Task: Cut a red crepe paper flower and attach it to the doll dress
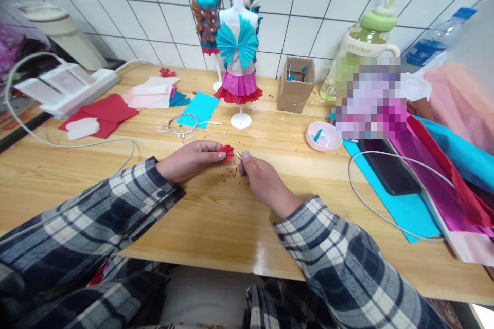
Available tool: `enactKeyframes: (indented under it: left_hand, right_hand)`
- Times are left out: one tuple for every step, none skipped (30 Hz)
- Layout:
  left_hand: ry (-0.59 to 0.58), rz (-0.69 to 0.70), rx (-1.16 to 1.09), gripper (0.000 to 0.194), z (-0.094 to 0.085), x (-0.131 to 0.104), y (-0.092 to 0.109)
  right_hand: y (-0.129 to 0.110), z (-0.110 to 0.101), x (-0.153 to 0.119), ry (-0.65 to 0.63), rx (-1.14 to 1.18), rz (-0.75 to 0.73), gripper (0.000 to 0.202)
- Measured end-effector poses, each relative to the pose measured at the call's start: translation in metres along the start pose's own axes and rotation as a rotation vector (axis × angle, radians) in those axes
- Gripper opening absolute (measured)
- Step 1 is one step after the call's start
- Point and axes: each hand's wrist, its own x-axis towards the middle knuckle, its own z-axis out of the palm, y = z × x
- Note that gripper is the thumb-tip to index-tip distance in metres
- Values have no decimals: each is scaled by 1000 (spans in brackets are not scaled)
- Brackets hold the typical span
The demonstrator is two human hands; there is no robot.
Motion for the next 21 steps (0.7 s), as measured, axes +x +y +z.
enactKeyframes:
  left_hand:
    - [5, -1, -2, 24, 0, 0, 0]
    - [9, 1, -4, 24, 1, 0, 1]
    - [11, 1, -6, 24, 1, 0, 1]
    - [10, 2, -7, 24, 1, 0, 1]
    - [9, 4, -4, 24, 2, -1, 2]
    - [7, 4, 0, 24, 2, -1, 2]
    - [6, 4, 5, 24, 2, -1, 2]
    - [7, 3, 11, 24, 2, -1, 2]
    - [8, 0, 15, 25, 2, -1, 2]
    - [10, -2, 17, 25, 2, -1, 2]
    - [12, -4, 16, 25, 2, -1, 2]
    - [12, -5, 15, 25, 2, -1, 3]
    - [11, -7, 14, 25, 2, -1, 3]
    - [8, -7, 12, 25, 2, -1, 2]
    - [4, -7, 11, 25, 2, -1, 2]
    - [0, -5, 10, 25, 2, -1, 2]
    - [-3, -4, 10, 25, 1, -1, 2]
    - [-5, -2, 9, 25, 1, -1, 2]
    - [-5, 2, 10, 24, 1, 0, 1]
    - [-3, 6, 13, 24, 1, 0, 1]
    - [-1, 10, 16, 24, 1, 0, 1]
  right_hand:
    - [1, 0, 0, -13, -40, -27, 49]
    - [2, 0, 1, -24, -72, -49, 49]
    - [3, 0, 1, -33, -96, -67, 49]
    - [4, 1, 2, -38, -110, -81, 48]
    - [5, 1, 2, -42, -117, -92, 48]
    - [5, 1, 2, -46, -120, -99, 47]
    - [5, 2, 2, -49, -119, -102, 46]
    - [5, 2, 2, -53, -115, -102, 46]
    - [5, 2, 2, -59, -110, -100, 46]
    - [4, 2, 2, -64, -105, -96, 45]
    - [4, 2, 2, -66, -100, -93, 45]
    - [3, 2, 1, -66, -96, -92, 45]
    - [3, 2, 1, -64, -94, -94, 44]
    - [3, 3, 1, -61, -94, -99, 44]
    - [3, 3, 1, -59, -95, -104, 44]
    - [3, 3, 1, -58, -98, -108, 44]
    - [3, 3, 1, -58, -102, -109, 44]
    - [3, 3, 2, -59, -106, -107, 44]
    - [3, 3, 1, -55, -111, -104, 44]
    - [2, 3, 1, -50, -115, -100, 44]
    - [2, 3, 1, -46, -119, -96, 44]
